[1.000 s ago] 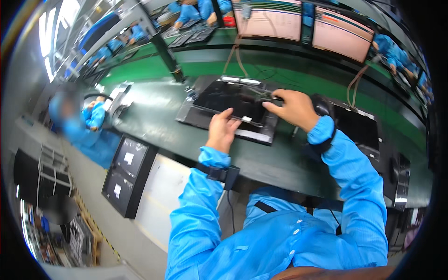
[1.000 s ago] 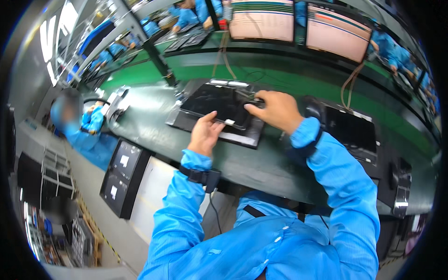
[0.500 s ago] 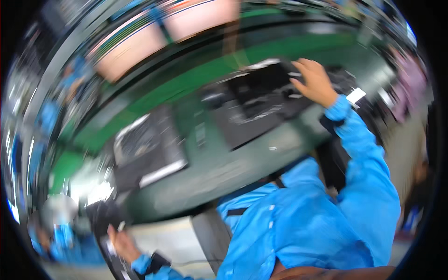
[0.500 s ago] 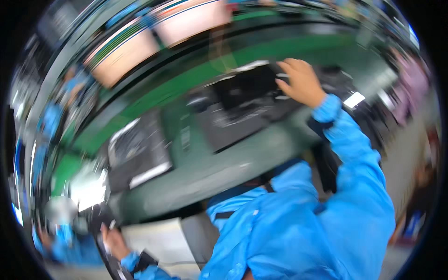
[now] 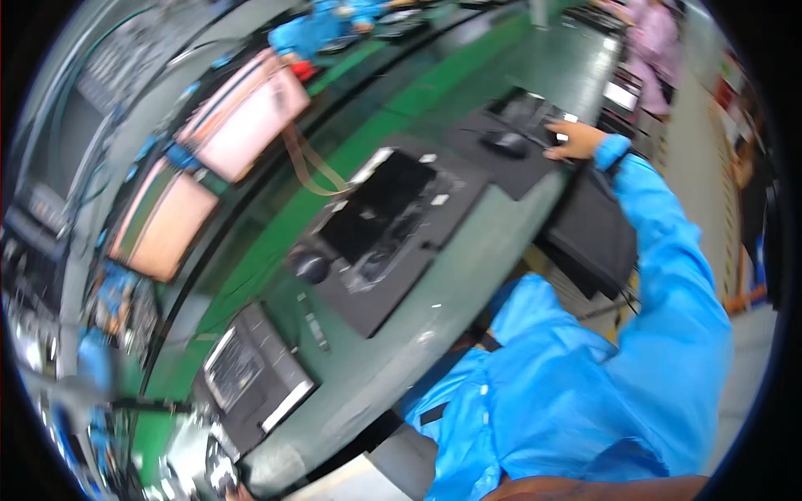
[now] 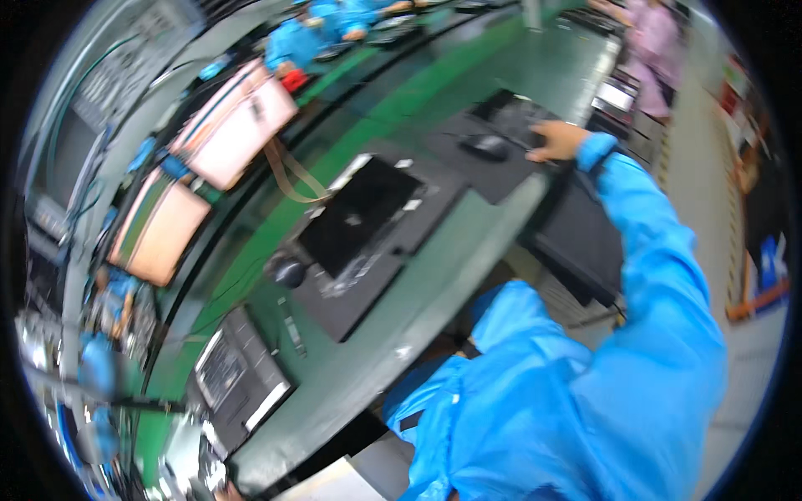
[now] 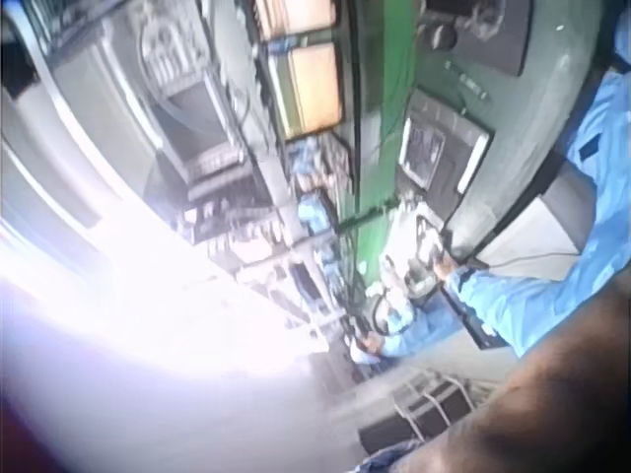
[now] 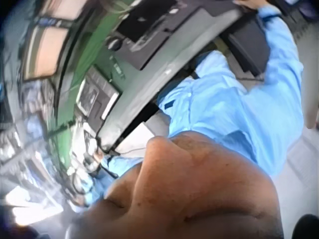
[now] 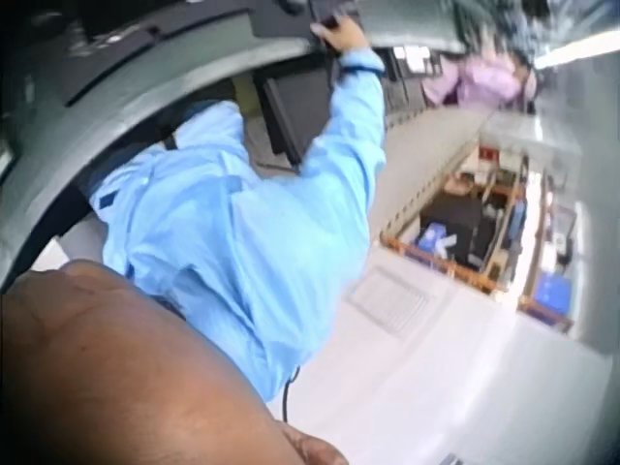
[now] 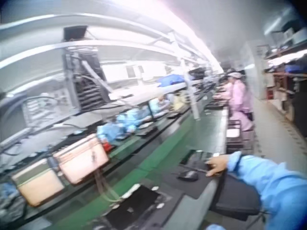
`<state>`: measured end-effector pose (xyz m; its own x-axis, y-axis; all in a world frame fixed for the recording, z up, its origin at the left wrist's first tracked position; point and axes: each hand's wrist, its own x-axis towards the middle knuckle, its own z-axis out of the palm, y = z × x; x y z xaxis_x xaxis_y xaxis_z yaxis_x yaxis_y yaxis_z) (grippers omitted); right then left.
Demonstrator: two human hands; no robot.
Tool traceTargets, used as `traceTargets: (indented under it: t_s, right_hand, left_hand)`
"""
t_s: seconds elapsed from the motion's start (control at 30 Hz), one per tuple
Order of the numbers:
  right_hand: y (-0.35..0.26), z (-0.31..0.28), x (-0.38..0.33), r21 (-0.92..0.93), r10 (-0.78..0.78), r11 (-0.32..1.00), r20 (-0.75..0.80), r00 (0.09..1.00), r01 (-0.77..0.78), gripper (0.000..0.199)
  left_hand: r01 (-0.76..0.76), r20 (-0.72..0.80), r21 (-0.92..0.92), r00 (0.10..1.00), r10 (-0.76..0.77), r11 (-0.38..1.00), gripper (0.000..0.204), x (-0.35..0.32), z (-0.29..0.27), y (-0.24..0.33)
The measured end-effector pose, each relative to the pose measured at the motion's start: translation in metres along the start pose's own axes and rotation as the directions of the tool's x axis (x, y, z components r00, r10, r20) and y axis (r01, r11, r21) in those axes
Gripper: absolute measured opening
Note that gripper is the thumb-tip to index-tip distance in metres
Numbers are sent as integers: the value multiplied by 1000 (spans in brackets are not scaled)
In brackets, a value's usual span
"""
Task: Assembling, marking, and organizing tablet components on an electronics production line.
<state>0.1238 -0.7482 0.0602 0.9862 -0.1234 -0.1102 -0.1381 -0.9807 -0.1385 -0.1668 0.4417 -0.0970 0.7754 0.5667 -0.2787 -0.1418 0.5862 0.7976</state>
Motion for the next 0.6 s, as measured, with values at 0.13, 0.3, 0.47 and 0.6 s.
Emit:
traceTargets:
  t_s: [0.13,0.3,0.47,0.6]
  right_hand:
    - [10,2,2,-50,-32,998,-14,999,32,83]
    - [36,33,20,-297,-16,950,-354,935,-96,52]
    - [56,-1,15,-126,78,963,-718,691,-240,22]
    - [-67,-11,-52,-195,-265,959,-877,401,208,25]
  left_hand:
    - [53,-515,413,837,186,909,68,-29,63,10]
    - [265,-654,537,730,197,801,28,-48,84,10]
    - [-358,9,781,826,564,512,39,-119,207,-41]
    - [-583,407,562,812,418,587,45,-230,373,-142]
